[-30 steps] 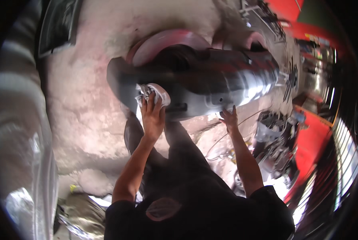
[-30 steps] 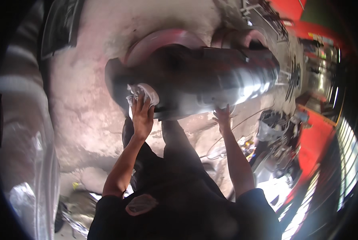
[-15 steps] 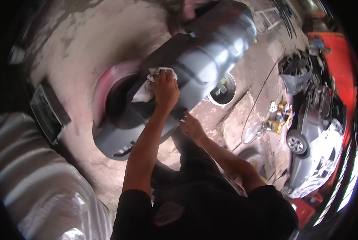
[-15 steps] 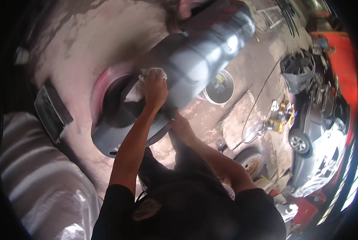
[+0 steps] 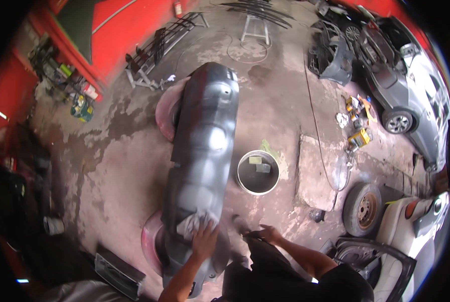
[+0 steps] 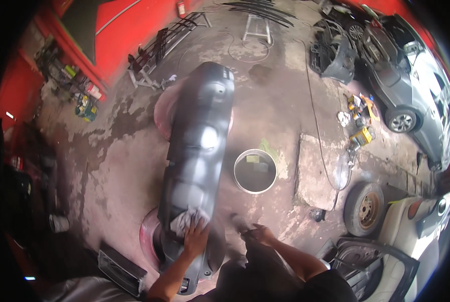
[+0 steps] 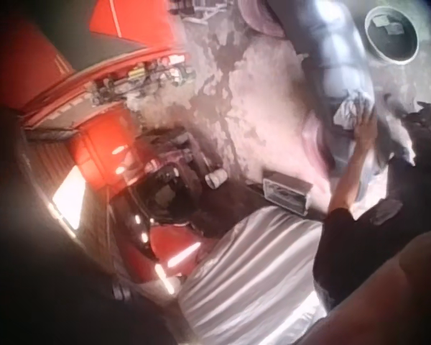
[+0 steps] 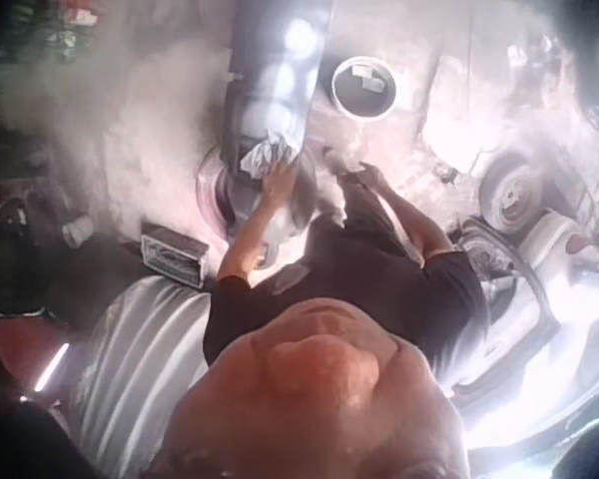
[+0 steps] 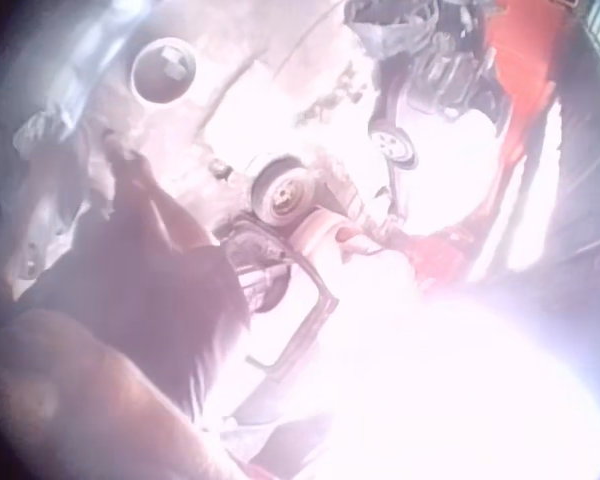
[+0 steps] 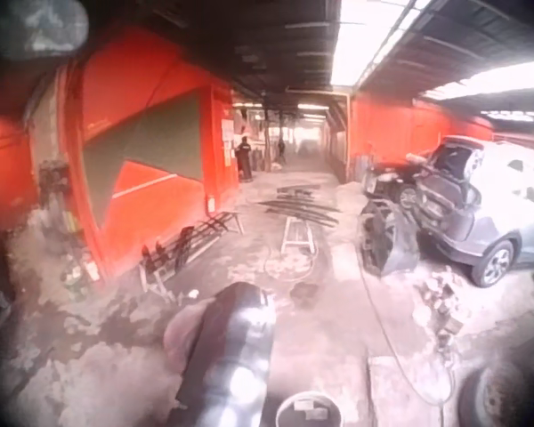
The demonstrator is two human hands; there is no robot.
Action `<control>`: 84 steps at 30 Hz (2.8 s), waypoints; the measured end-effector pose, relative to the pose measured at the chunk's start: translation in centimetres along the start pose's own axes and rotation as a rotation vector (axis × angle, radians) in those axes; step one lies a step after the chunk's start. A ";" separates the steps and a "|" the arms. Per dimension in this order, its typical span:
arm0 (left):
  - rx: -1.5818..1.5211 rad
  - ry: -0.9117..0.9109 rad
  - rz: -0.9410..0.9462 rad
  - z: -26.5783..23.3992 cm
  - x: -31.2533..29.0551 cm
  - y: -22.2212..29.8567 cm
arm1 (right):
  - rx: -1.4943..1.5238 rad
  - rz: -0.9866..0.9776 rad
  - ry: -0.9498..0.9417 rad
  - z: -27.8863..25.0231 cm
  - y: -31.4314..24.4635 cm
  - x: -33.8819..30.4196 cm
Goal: The person sands a grey car bumper with a sanding block, then wipes the surface with a cloth. They subsequently mix a dark liquid from a can with a solvent from a yellow container into a spray gun cup.
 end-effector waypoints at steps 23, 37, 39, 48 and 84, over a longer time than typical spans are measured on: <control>0.932 -0.937 0.612 6.5 9.7 6.8 | 0.764 1.148 0.622 16.4 -4.1 -40.5; 0.670 -0.981 0.623 12.5 -6.2 6.8 | 1.045 1.299 0.791 10.4 2.7 -46.0; 0.629 -1.071 0.612 14.4 -13.8 7.7 | 1.049 1.292 0.793 10.9 1.8 -45.7; 0.485 -0.835 0.630 7.9 8.4 13.6 | 0.951 1.266 0.695 14.0 -0.2 -44.8; 0.241 -0.342 0.007 -0.4 14.8 5.3 | 0.681 1.029 0.853 -7.3 2.9 -44.9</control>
Point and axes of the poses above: each hand's wrist, its own x-axis towards the middle knuckle, its own z-axis out of the palm, y = z × x, the point moved 3 cm from there along x, towards the middle knuckle, and after that the axes turned 2 degrees about -y, right-handed, at the moved point
